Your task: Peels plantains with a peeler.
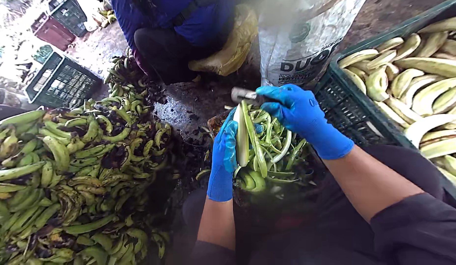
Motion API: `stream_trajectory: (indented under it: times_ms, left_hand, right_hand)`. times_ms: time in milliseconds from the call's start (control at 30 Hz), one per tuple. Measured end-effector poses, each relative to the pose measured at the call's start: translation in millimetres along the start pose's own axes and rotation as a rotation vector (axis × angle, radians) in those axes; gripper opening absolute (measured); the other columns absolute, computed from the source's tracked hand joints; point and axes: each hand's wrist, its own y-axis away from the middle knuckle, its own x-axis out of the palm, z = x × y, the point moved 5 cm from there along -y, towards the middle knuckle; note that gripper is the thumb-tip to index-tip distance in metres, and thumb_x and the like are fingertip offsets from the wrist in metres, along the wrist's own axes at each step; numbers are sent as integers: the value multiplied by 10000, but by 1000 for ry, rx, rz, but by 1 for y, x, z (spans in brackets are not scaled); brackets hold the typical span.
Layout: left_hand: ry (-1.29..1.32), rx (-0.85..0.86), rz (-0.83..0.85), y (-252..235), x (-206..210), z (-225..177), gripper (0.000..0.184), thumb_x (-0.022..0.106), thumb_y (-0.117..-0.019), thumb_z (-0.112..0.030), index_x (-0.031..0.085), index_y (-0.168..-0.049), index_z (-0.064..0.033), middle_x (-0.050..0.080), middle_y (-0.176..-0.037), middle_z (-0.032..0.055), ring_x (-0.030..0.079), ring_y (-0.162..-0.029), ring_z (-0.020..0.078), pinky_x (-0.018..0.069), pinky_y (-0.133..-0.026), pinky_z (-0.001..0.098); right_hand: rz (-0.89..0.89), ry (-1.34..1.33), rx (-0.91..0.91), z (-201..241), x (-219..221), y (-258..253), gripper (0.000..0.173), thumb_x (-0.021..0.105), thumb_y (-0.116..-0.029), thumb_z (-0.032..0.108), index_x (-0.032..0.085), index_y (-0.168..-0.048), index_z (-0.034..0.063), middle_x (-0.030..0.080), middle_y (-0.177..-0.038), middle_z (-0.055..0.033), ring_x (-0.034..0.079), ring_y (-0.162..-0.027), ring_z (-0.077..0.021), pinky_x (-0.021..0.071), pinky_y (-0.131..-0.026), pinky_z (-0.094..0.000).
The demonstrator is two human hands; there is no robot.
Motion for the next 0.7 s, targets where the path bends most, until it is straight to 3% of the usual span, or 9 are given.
stream_trajectory:
  times_ms: [67, 133, 200, 267, 333, 400, 467, 600, 700]
  left_hand:
    - [184, -3, 25, -6, -4, -1, 487, 331, -1070, -449, 494, -1434, -169, 692, -1079, 92, 663, -737, 135, 576, -615, 279]
    - [545, -30, 38, -14, -7, -6, 465, 263, -1080, -446, 557, -1314, -171, 700, -1025, 56, 628, -645, 89, 532, -531, 214]
    - [924, -101, 92, -21, -12, -5, 501, 285, -1062, -453, 582, -1272, -108, 685, -950, 23, 638, -635, 75, 550, -556, 201]
    - [923, -109, 127, -18, -7, -5, 494, 311, -1059, -466, 543, -1321, -116, 649, -901, -7, 611, -584, 38, 529, -514, 166]
    - [653, -8, 63, -12, 3, 1, 372, 394, -1058, -348, 572, -1319, -151, 678, -921, 7, 640, -669, 69, 557, -580, 223]
    - [484, -21, -78, -6, 13, 8, 264, 417, -1048, -293, 609, -1184, -173, 672, -863, 21, 643, -651, 93, 566, -566, 258]
    - [449, -51, -41, -5, 16, 8, 341, 372, -1068, -344, 610, -1243, -175, 689, -904, 47, 652, -649, 105, 571, -557, 256]
    - [623, -26, 52, -13, -8, 4, 496, 309, -1048, -419, 576, -1359, -140, 656, -807, 20, 594, -542, 88, 530, -481, 224]
    - [628, -41, -26, -18, -15, 10, 467, 293, -1054, -395, 558, -1373, -180, 680, -1021, 12, 675, -827, 123, 588, -723, 294]
  right_hand:
    - [-5, 5, 95, -4, -1, 4, 532, 441, -1020, 584, 622, -1416, 278, 675, -1201, -144, 652, -1056, -354, 479, -801, -621]
    - [-78, 15, -124, 14, -2, 22, 524, 476, -1015, 551, 641, -1401, 238, 702, -1181, -129, 676, -1026, -312, 514, -795, -575]
    - [-111, 42, -417, 37, 1, 44, 475, 546, -987, 531, 678, -1348, 252, 705, -1182, -111, 656, -1030, -287, 458, -859, -555]
    - [-100, 73, -520, 52, 3, 53, 412, 565, -980, 544, 717, -1280, 305, 715, -1139, -78, 651, -1009, -260, 430, -877, -529]
    - [-88, 9, -385, 53, 6, 45, 419, 582, -964, 540, 724, -1279, 303, 726, -1140, -75, 676, -998, -253, 464, -824, -533]
    - [-77, -86, -163, 36, 11, 30, 461, 581, -973, 525, 699, -1328, 255, 708, -1194, -97, 672, -1036, -276, 503, -802, -548]
    - [-33, -267, 89, 11, 13, 20, 462, 574, -1010, 468, 649, -1383, 206, 678, -1255, -89, 660, -1059, -226, 543, -867, -488]
    - [-1, -725, 431, -11, 10, 24, 383, 566, -1042, 387, 620, -1384, 225, 714, -1135, -4, 690, -811, -120, 589, -702, -309]
    - [217, -941, 337, 20, 12, 44, 395, 473, -1044, 240, 588, -1415, 170, 710, -1148, -26, 678, -766, -125, 592, -669, -294]
